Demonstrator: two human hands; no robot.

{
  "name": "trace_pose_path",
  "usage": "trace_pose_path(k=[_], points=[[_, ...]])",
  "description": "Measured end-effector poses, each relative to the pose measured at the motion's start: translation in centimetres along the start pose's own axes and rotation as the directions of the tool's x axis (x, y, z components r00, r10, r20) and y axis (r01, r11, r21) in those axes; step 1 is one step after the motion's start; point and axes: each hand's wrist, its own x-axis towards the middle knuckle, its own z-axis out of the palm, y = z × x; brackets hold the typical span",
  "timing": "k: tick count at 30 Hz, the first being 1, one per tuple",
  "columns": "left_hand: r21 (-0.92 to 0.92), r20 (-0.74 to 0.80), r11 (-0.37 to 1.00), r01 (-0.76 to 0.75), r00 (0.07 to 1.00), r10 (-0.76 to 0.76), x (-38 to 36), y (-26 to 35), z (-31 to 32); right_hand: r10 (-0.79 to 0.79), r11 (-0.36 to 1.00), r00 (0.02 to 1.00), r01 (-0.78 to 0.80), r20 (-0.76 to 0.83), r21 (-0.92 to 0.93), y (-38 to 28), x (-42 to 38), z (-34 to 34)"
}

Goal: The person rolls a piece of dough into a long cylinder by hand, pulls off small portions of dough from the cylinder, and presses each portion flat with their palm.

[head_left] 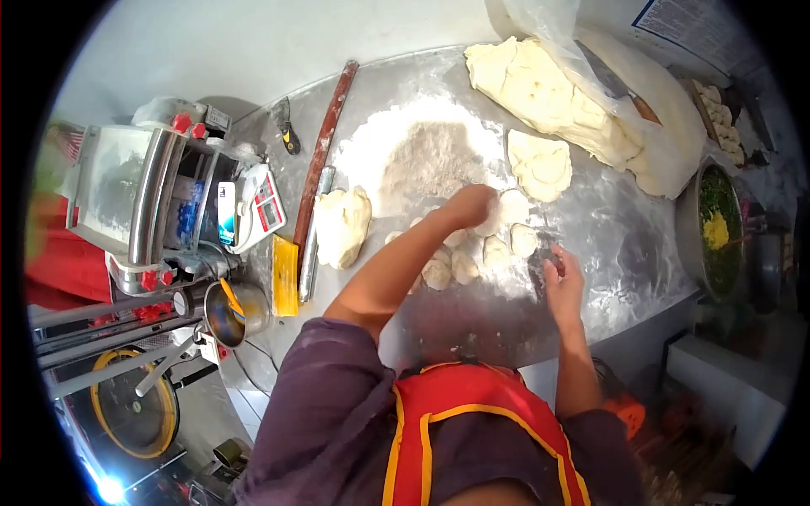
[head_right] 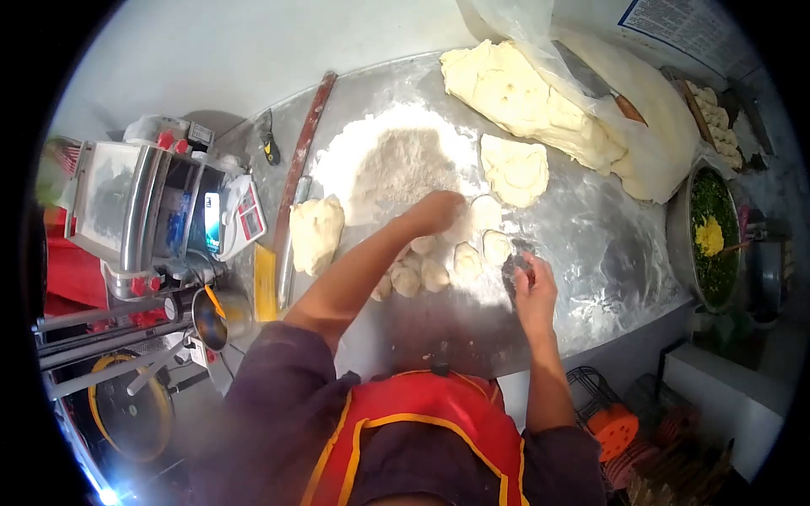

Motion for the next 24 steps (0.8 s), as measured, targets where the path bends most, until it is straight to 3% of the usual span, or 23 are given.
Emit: trace_pose_path(k=[1,2,5,14,18,22,24], points=[[0.056,0.063,0.998,0.027,0.998,-0.031,-0.9,-0.2,-0.8,-0.005,1.0,1.0,0.005,-0.011,0.008,0.3,-0.2,-0.1],[0.091,0.029,0.996,-0.026,0.999,0.023,-2.3,-1.2,-1.2,-0.01,1.0,1.0,0.01,-0.021,0.018,0.6,-0.4,-0.2],[0.235,0.068,0.969,0.074,0.993,-0.093,-7.3,-2.8,-3.4,0.063,0.998,0.998,-0.063,0.006,0.019,1.4,-1.3,-0.2],[0.134,-0.183,0.99,0.048,0.983,-0.023,-16.6,-7.7,-3.0,0.031,0.999,0.999,-0.031,0.043,0.005,0.3,-2.6,0.2],[0.087,-0.253,0.994,0.062,0.967,-0.039,-15.2,-6.1,-1.9,-0.003,1.0,0.999,0.003,0.044,0.001,0.6,-2.9,0.5],[0.012,-0.245,0.999,-0.031,0.969,0.033,-9.6,-3.9,1.0,-0.004,1.0,0.999,0.004,0.052,-0.005,-0.6,-3.4,0.4],[-0.104,-0.143,0.994,0.038,0.988,-0.052,-6.9,-2.3,2.9,-0.014,1.0,0.999,0.014,0.041,-0.003,-0.9,-3.7,0.2]])
